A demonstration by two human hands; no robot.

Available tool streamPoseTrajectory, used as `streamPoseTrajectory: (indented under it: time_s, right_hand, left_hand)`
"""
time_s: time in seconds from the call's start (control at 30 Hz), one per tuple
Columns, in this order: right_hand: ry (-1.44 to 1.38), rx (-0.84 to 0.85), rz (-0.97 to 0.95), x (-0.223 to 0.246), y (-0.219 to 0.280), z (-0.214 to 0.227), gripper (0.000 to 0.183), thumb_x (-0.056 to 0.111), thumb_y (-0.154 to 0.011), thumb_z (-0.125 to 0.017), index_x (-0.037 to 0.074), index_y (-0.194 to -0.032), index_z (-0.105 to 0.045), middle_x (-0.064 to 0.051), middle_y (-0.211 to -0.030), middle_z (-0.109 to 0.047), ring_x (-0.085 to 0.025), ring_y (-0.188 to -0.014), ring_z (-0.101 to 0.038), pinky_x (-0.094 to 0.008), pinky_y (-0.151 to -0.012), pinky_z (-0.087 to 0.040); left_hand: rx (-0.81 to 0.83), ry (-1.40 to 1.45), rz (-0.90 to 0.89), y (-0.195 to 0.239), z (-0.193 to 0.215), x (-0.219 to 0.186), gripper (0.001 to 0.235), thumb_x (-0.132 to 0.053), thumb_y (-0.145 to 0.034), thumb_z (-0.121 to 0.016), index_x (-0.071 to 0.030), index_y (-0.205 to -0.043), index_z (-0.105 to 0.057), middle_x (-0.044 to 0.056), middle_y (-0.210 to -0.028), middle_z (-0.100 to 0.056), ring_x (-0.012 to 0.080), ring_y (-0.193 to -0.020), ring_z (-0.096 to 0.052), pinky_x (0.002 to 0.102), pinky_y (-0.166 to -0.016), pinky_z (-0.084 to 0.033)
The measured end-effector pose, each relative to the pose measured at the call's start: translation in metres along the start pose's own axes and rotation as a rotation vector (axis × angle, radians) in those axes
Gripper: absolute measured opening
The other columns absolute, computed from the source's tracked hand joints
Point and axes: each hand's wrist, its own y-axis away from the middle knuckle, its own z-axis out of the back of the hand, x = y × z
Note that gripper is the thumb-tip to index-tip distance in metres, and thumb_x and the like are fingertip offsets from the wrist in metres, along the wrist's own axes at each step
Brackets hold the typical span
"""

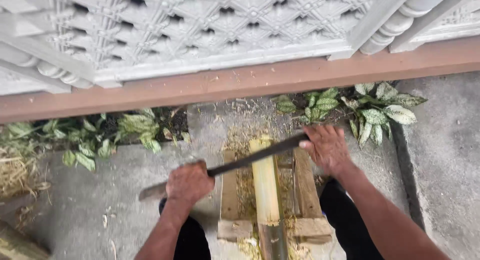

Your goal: Shaving or debarking a bamboo stalk using a large blade.

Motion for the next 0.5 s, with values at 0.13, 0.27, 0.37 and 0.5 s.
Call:
streamPoseTrajectory:
  time_s: [0.13,0.27,0.37,0.5]
  right_hand:
    - [0.084,-0.065,0.035,-0.008,0.004,-0.011,0.071,0.062,-0.104,-0.021,0.014,-0.147,-0.052,-0.013,-0.136,-0.060,-0.031,-0.120,-0.052,-0.053,-0.103,-0.034]
    - [0.073,-0.055,0.006,0.019,0.019,0.020,0.068,0.060,-0.103,-0.026,0.013,-0.144,-0.052,-0.010,-0.125,-0.062,-0.028,-0.116,-0.053,-0.049,-0.106,-0.035]
    - [0.090,0.051,-0.062,0.033,0.023,0.037,0.065,0.057,-0.103,-0.029,0.013,-0.143,-0.053,-0.010,-0.120,-0.062,-0.027,-0.113,-0.054,-0.047,-0.104,-0.036]
    - [0.142,-0.030,-0.031,0.027,0.025,0.032,0.063,0.055,-0.101,-0.033,0.013,-0.143,-0.055,-0.008,-0.115,-0.062,-0.027,-0.113,-0.054,-0.048,-0.105,-0.035]
  left_hand:
    - [-0.118,-0.008,0.055,-0.001,0.026,-0.010,0.030,-0.025,-0.106,-0.043,-0.004,-0.104,-0.064,0.003,-0.061,-0.053,0.0133,-0.048,-0.052,0.036,-0.042,-0.049]
    - [-0.164,0.035,-0.018,-0.003,-0.015,0.004,0.026,-0.033,-0.092,-0.053,-0.009,-0.097,-0.064,0.002,-0.060,-0.052,0.0148,-0.052,-0.051,0.039,-0.048,-0.050]
    - [-0.186,0.060,-0.018,-0.004,-0.001,-0.001,0.029,-0.035,-0.093,-0.054,-0.009,-0.094,-0.065,0.003,-0.059,-0.055,0.0161,-0.051,-0.052,0.038,-0.050,-0.049]
    - [0.010,0.061,-0.028,-0.008,0.001,0.006,0.028,-0.030,-0.104,-0.046,-0.011,-0.098,-0.066,0.003,-0.064,-0.058,0.0145,-0.051,-0.057,0.038,-0.048,-0.055]
